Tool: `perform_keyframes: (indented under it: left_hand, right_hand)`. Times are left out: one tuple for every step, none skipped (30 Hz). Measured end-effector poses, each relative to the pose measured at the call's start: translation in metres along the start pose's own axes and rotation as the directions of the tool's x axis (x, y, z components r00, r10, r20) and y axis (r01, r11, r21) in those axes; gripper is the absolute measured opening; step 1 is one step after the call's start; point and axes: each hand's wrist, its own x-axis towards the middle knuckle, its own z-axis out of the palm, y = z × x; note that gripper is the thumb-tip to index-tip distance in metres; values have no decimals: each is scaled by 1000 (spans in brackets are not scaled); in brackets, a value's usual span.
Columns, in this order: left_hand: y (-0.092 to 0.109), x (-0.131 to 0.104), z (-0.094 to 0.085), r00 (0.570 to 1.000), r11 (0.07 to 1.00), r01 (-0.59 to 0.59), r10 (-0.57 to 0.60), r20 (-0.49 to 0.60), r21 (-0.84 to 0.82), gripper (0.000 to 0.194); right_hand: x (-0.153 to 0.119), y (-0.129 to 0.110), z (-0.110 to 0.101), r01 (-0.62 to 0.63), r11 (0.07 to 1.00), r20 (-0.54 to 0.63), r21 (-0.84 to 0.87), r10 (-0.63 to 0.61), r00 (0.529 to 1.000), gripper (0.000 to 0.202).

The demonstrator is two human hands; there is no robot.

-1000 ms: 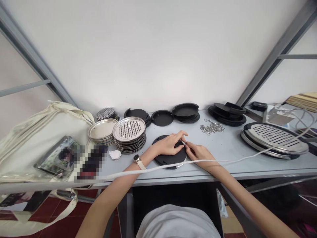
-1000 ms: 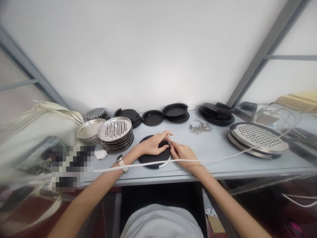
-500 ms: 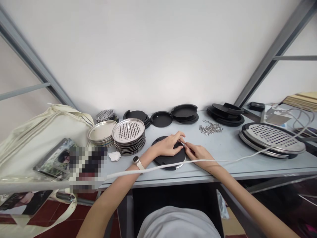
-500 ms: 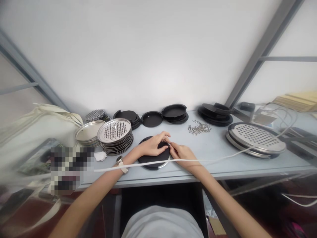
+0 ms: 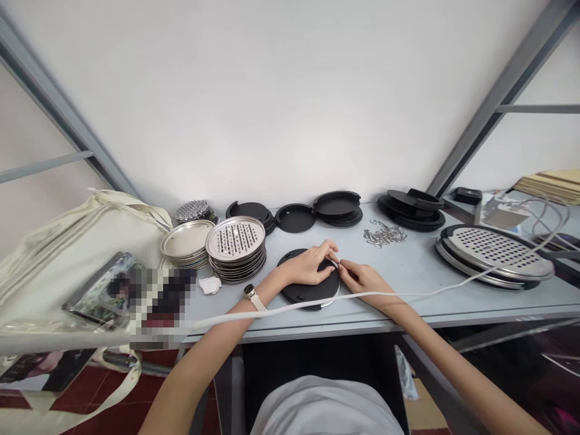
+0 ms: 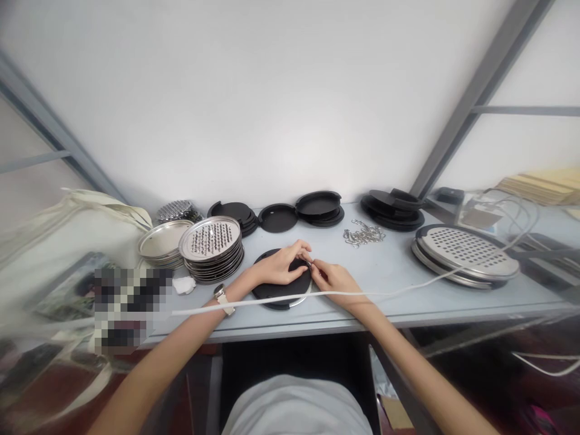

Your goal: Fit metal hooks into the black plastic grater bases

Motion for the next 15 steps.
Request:
perform_keyframes:
  left_hand:
    - [0, 0, 0, 1000, 1000, 0, 0, 1, 2, 38]
    - [0, 0, 0, 1000, 1000, 1, -1, 3, 3, 39]
    - [0, 0, 0, 1000, 1000, 4, -4, 5, 4, 40]
    - [0, 0, 0, 1000, 1000, 6, -6, 5, 4, 40]
    - [1, 0, 0, 1000, 1000, 9, -9, 5, 4, 41]
    - [1, 0, 0, 1000, 1000, 13, -13, 4, 5, 41]
    - [1, 0, 0, 1000, 1000, 18, -18, 1, 6, 41]
    - [1, 0, 0, 1000, 1000, 24, -24, -1, 7, 40]
    - [1, 0, 0, 1000, 1000, 30, -30, -2, 8, 40]
    - [1, 0, 0, 999, 999, 34, -34, -2, 10, 39]
    - [1, 0, 0, 999, 999, 36, -36, -1, 12, 39]
    - [1, 0, 0, 999, 999, 35, -35, -1, 12, 38]
    - [1, 0, 0, 1000, 999, 31, -31, -2, 11, 38]
    - [1, 0, 0, 1000, 1000, 27, -27, -4, 11, 38]
    - [1, 0, 0, 1000, 1000, 24, -24, -5, 9, 38]
  right_hand:
    - [0, 0, 0, 3, 1000, 0, 17, -3, 1000, 30]
    - [0, 0, -1, 5, 1000, 0, 30, -5, 1000, 30]
    - [0, 0, -1, 3, 999, -2, 37, -3, 1000, 30]
    - [0, 0, -1, 1, 999, -6, 42, 0, 1000, 30]
    - [0, 0, -1, -1, 999, -9, 45, 2, 1000, 30]
    - [0, 0, -1, -2, 999, -11, 45, 3, 1000, 29]
    - [0, 0, -1, -2, 999, -12, 45, 3, 1000, 29]
    - [0, 0, -1, -2, 999, -13, 43, 2, 1000, 29]
    - [0, 0, -1, 0, 999, -11, 43, 1, 1000, 29]
    - [0, 0, -1, 0, 999, -8, 43, 0, 1000, 29]
    - [0, 0, 0, -1, 999, -6, 42, 1, 1000, 29]
    - [0, 1, 0, -2, 999, -5, 43, 2, 1000, 29]
    - [0, 1, 0, -4, 999, -4, 45, 4, 1000, 29]
    - [0, 1, 0, -5, 999, -4, 47, 5, 1000, 29]
    - [0, 1, 0, -5, 999, -3, 48, 5, 1000, 28]
